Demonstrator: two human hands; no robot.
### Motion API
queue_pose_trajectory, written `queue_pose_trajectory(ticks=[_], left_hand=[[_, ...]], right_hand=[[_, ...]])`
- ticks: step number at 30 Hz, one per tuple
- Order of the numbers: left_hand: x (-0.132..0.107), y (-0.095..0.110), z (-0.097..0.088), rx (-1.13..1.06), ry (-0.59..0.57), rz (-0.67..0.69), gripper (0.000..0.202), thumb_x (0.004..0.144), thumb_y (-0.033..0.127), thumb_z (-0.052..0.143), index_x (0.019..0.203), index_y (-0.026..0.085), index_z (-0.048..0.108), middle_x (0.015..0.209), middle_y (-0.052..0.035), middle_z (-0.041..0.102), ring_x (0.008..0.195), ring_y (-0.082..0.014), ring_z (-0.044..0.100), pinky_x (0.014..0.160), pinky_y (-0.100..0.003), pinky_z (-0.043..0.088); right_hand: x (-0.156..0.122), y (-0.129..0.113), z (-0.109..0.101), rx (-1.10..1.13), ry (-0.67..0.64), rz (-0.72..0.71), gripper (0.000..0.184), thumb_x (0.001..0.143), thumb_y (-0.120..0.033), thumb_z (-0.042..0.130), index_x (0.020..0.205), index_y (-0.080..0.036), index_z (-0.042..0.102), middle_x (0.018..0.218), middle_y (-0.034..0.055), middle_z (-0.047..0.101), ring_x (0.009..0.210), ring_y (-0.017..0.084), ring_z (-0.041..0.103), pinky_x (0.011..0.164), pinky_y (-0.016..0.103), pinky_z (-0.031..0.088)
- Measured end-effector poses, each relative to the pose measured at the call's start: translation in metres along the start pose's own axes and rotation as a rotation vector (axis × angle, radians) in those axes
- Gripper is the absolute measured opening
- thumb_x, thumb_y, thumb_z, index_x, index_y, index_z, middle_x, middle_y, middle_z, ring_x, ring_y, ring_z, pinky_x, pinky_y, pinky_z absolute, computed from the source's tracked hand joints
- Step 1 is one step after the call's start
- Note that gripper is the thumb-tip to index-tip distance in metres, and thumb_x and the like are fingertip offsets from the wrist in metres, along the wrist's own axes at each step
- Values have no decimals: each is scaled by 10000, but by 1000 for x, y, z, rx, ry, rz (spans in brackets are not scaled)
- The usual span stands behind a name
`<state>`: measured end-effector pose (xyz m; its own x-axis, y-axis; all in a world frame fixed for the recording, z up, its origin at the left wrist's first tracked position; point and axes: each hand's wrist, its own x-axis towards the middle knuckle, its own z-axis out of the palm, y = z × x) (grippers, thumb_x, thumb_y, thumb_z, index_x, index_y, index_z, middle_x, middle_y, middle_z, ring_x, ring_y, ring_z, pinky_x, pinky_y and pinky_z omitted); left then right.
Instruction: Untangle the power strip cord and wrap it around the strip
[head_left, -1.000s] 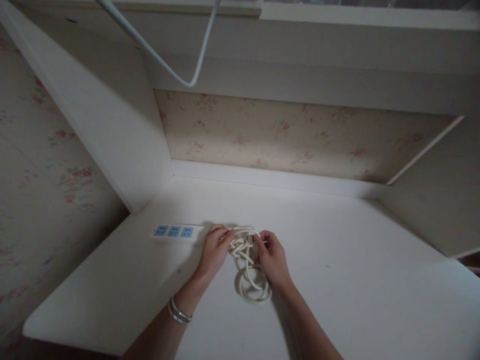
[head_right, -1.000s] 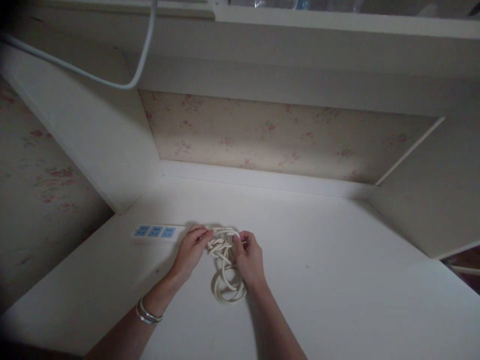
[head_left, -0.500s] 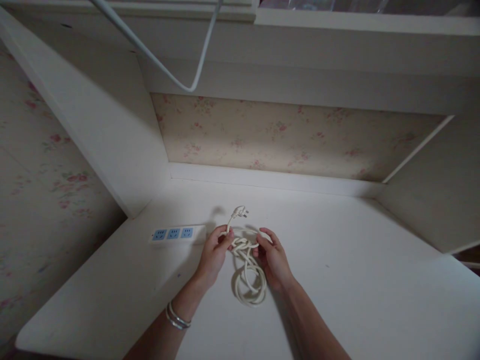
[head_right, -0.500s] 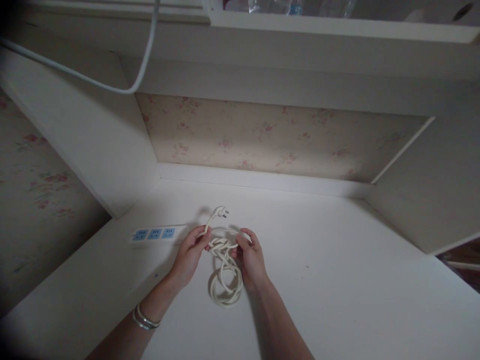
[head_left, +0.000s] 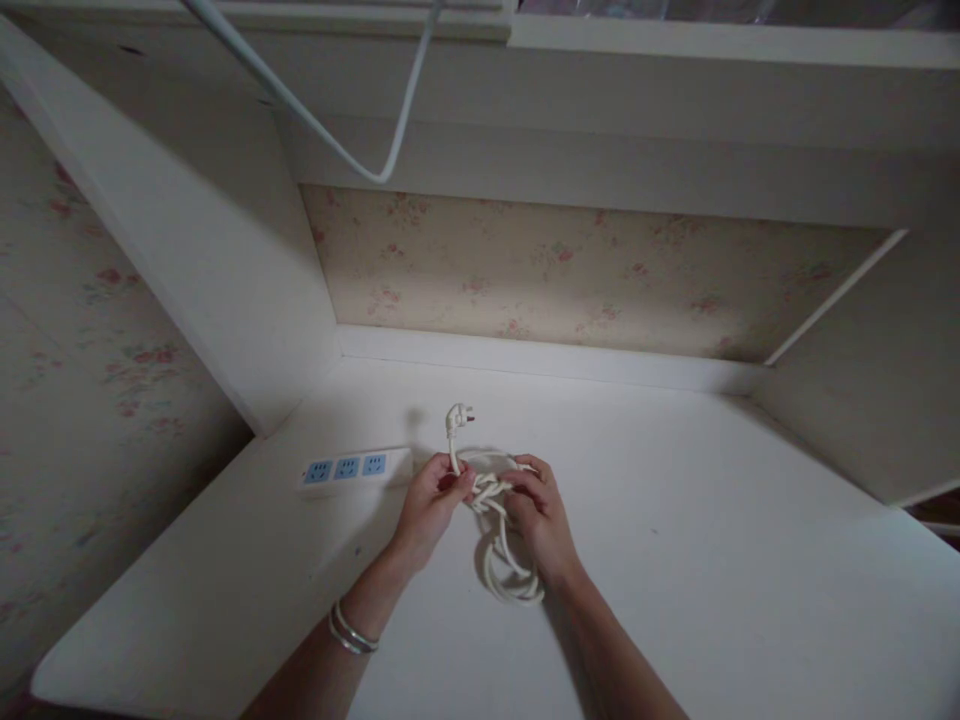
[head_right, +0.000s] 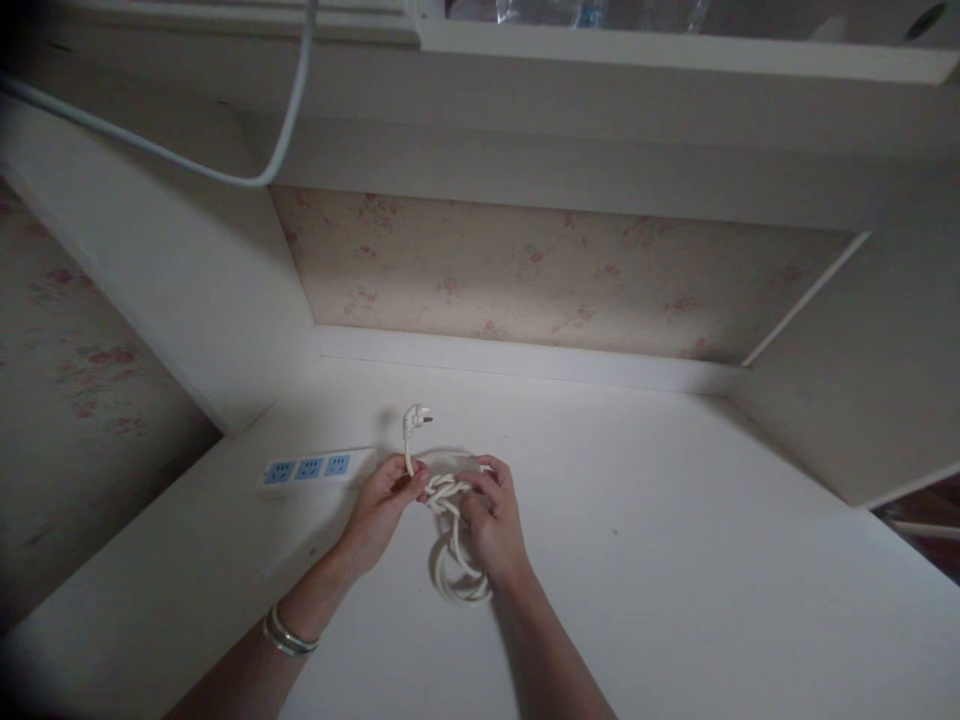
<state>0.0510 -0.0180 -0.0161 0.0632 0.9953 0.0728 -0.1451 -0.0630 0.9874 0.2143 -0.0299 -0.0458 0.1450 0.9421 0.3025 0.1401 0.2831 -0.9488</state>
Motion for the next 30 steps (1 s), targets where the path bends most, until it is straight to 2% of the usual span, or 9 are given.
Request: queue_pose_trajectory(ticks=[3, 7, 11, 14, 18, 21, 25, 30], left_hand=[[0, 1, 0, 3, 13, -2, 271, 761, 407, 663, 806, 156, 571, 719, 6, 591, 662, -120, 556, 639, -229, 441], [0, 3, 0, 21, 22, 2, 257, 779, 394, 652, 814, 149, 586, 725, 10, 588, 681, -117, 545, 651, -226, 430], [-2, 4, -1, 36, -14, 0, 268, 813, 409, 613, 820, 143, 582, 720, 13, 551, 677, -108, 519, 632, -217, 413], [-4, 3, -1, 44, -105, -32, 334, 768, 387, 674, 973, 150, 558, 814, -6, 581, 712, -118, 555, 648, -224, 438], [-5, -2, -1, 131, -193, -35, 562, 702, 320, 747, 1173, 172, 478, 984, -66, 625, 848, -166, 608, 755, -278, 484], [-2, -8, -2, 202, -177, 47, 492, 722, 279, 725, 1146, 167, 504, 1049, -95, 621, 913, -183, 611, 823, -310, 491], [1, -15, -3, 301, -122, 134, 363, 750, 271, 692, 1067, 159, 554, 1030, -98, 628, 894, -185, 618, 829, -327, 502], [2, -25, -5, 233, -34, 127, 468, 757, 300, 695, 1158, 184, 484, 1042, -93, 644, 883, -186, 648, 796, -334, 528]], right_hand=[[-2, -4, -3, -163, -56, -170, 234, 762, -189, 592, 919, -292, 731, 1169, 57, 568, 1137, 251, 470, 999, 448, 360], [-1, -12, -7, -208, -78, -285, 214, 779, -238, 644, 957, -322, 729, 1121, 46, 633, 1145, 261, 479, 1033, 477, 318], [0, -18, -7, -147, -136, -232, 118, 812, -262, 639, 899, -284, 717, 970, 51, 678, 1014, 233, 560, 965, 420, 386], [0, -20, -6, -116, -138, -164, 82, 834, -287, 621, 860, -257, 693, 963, 57, 664, 958, 219, 580, 893, 385, 435], [0, -22, -6, -101, -187, -159, 143, 822, -290, 641, 953, -251, 683, 1001, 61, 651, 961, 217, 586, 886, 376, 448], [0, -22, -5, -115, -162, -147, 139, 828, -291, 632, 947, -247, 687, 992, 60, 653, 948, 215, 595, 879, 373, 453], [0, -17, -6, -117, -131, -81, 135, 847, -310, 604, 931, -230, 674, 982, 59, 655, 934, 209, 599, 864, 356, 461], [-1, -13, -8, -106, -146, -41, 150, 855, -328, 588, 935, -210, 636, 937, 58, 652, 893, 202, 602, 845, 347, 471]])
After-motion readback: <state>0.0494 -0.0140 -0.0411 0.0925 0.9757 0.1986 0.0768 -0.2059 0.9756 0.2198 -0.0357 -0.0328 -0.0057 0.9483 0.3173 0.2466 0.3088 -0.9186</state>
